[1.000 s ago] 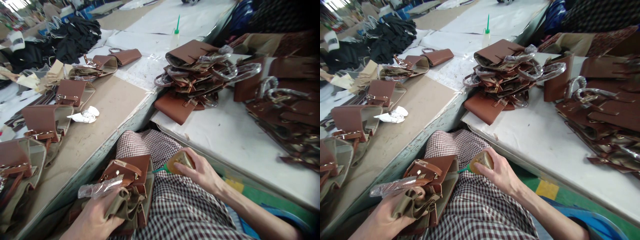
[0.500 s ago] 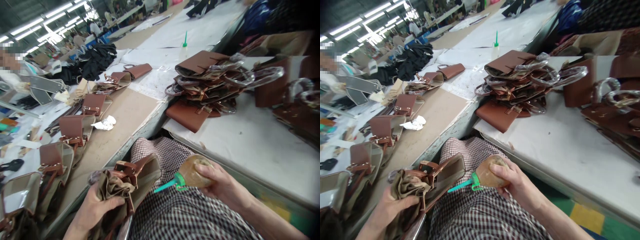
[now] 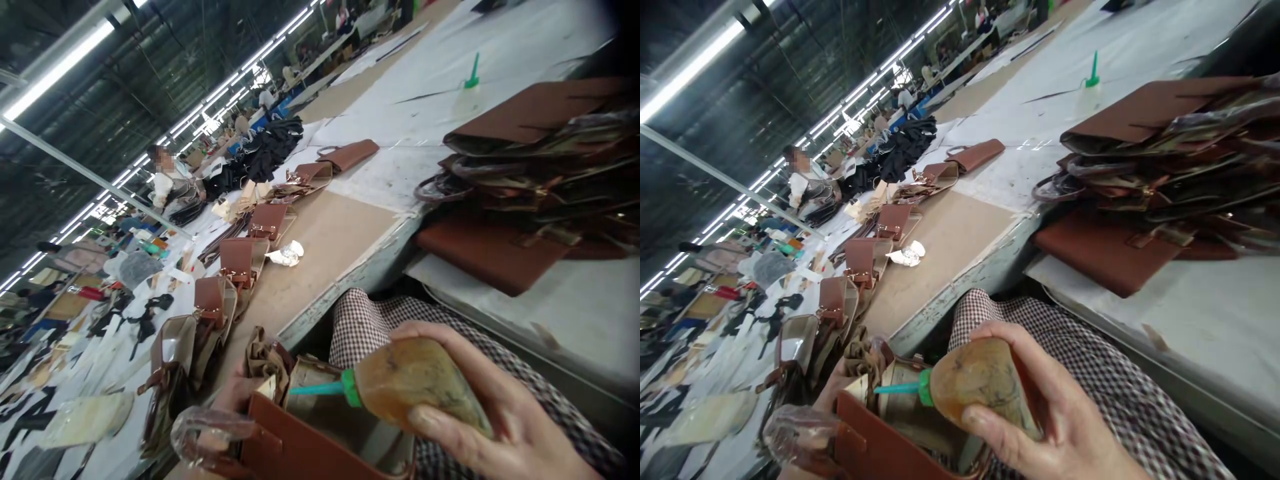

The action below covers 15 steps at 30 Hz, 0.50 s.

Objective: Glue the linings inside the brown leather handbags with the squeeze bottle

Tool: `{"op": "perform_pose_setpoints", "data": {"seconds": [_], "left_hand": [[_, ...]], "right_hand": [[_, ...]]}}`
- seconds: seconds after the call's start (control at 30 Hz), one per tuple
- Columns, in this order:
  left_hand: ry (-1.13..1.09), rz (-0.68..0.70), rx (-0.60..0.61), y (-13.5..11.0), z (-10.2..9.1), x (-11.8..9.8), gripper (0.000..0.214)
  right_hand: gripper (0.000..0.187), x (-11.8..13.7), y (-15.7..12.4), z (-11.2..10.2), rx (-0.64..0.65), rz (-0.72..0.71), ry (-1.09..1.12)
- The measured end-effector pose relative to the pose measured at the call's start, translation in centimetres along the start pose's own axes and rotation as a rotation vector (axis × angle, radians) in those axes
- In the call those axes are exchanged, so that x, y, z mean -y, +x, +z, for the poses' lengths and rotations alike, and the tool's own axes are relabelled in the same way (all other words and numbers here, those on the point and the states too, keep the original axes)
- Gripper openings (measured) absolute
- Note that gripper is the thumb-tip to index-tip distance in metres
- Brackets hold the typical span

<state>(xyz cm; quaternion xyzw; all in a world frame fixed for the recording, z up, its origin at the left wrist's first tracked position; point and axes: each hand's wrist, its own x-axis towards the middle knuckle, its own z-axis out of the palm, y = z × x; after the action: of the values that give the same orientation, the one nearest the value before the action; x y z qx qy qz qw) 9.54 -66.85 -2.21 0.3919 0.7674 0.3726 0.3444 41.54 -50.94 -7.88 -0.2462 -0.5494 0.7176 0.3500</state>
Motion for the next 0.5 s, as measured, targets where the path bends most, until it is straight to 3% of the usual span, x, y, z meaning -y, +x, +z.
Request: {"op": "perform_pose_setpoints", "data": {"seconds": [0.23,0.37,0.5], "left_hand": [[-0.267,-0.041,0.018,-0.2,1.3,0.5,0.050],[-0.283,-0.018,0.005,0.0,2.2,0.4,0.044],[-0.125,-0.059,-0.016,0.1,1.9,0.1,0.051]], "right_hand": [[0.058,1.0,0.7,2.0,0.041,-0.129,-0.196],[0.057,0.9,0.7,2.5,-0.017,-0.141,-0.251],[0.049,1.6,0.6,2.4,-0.091,-0.126,-0.197]]}}
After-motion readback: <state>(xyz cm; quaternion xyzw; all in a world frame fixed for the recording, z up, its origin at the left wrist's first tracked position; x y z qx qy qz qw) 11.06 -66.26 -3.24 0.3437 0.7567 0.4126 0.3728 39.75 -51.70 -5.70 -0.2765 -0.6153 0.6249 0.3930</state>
